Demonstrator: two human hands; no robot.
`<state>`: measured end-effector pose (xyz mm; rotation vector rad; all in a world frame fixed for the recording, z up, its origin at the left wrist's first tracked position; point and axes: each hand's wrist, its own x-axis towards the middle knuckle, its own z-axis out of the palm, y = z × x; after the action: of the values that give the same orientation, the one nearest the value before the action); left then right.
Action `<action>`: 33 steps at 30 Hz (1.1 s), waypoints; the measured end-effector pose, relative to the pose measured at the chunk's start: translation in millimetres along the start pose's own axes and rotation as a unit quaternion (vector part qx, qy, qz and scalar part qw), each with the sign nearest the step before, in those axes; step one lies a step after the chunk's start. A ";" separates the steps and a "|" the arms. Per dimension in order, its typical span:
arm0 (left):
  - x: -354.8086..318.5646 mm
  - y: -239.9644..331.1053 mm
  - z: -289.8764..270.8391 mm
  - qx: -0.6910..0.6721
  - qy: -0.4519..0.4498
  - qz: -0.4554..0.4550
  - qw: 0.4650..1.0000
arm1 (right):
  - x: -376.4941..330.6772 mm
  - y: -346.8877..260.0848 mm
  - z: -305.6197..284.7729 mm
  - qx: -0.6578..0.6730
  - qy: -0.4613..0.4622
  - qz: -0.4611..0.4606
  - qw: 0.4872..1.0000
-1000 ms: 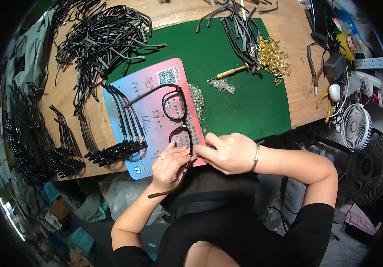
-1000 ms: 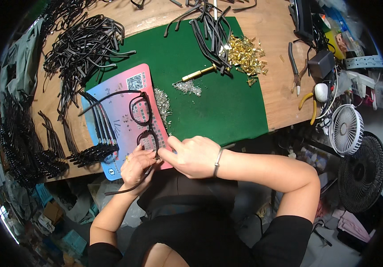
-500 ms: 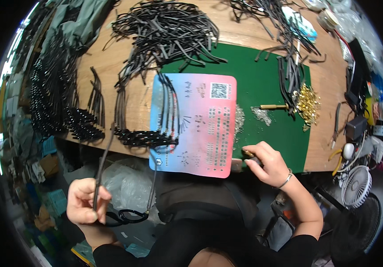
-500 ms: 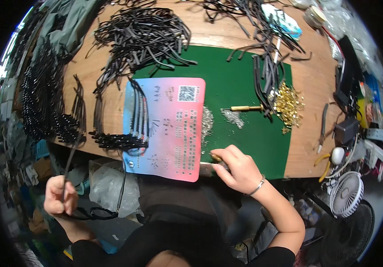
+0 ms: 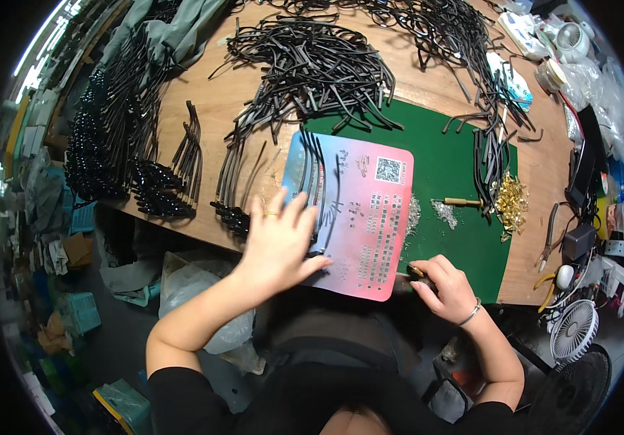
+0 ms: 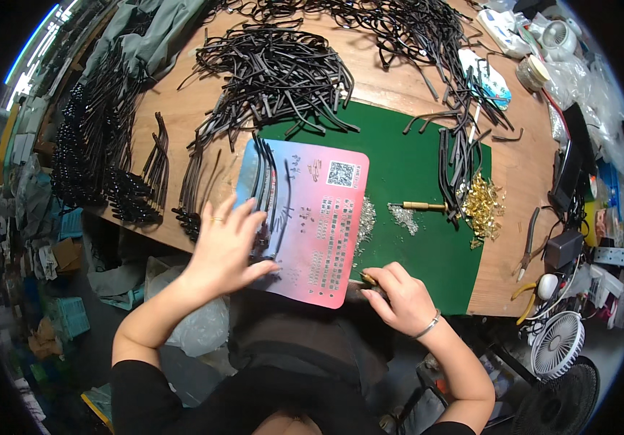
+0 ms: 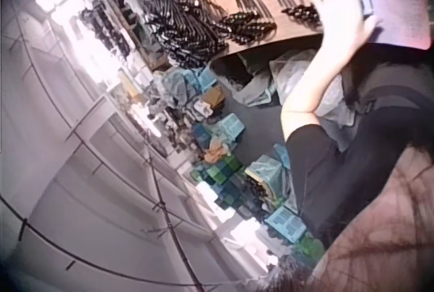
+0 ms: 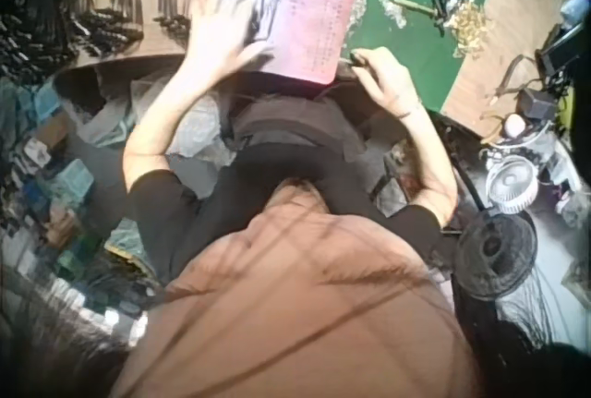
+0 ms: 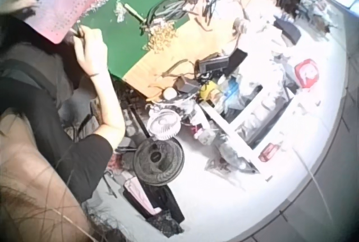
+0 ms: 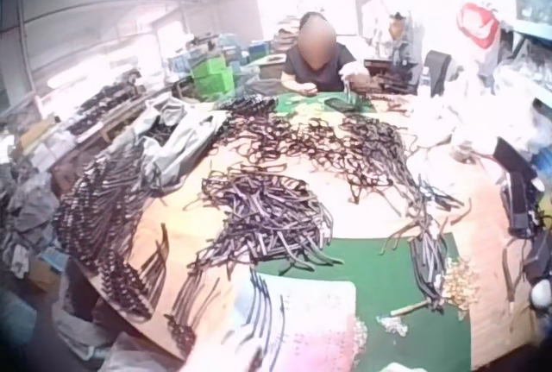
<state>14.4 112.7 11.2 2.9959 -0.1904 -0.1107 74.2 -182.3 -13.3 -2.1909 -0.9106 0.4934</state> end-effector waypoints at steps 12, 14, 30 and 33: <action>-4.4 -154.9 -71.2 -0.008 0.067 -0.054 0.996 | 8.5 -0.4 0.3 -0.033 0.016 0.020 0.999; -8.4 -246.3 -70.8 0.031 0.055 -0.130 0.989 | 12.0 -5.3 4.4 -0.018 0.012 0.017 1.000; 102.4 -124.5 40.9 0.079 0.230 -0.119 0.963 | 9.0 -2.0 8.2 -0.011 0.039 0.028 0.999; 122.7 -114.9 56.9 0.086 0.229 -0.109 0.964 | -6.5 12.2 6.9 -0.015 0.078 -0.014 0.997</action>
<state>145.0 202.0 -69.2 3.0957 0.1884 0.6007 71.5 -190.0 -26.4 -2.2050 -0.8687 0.2922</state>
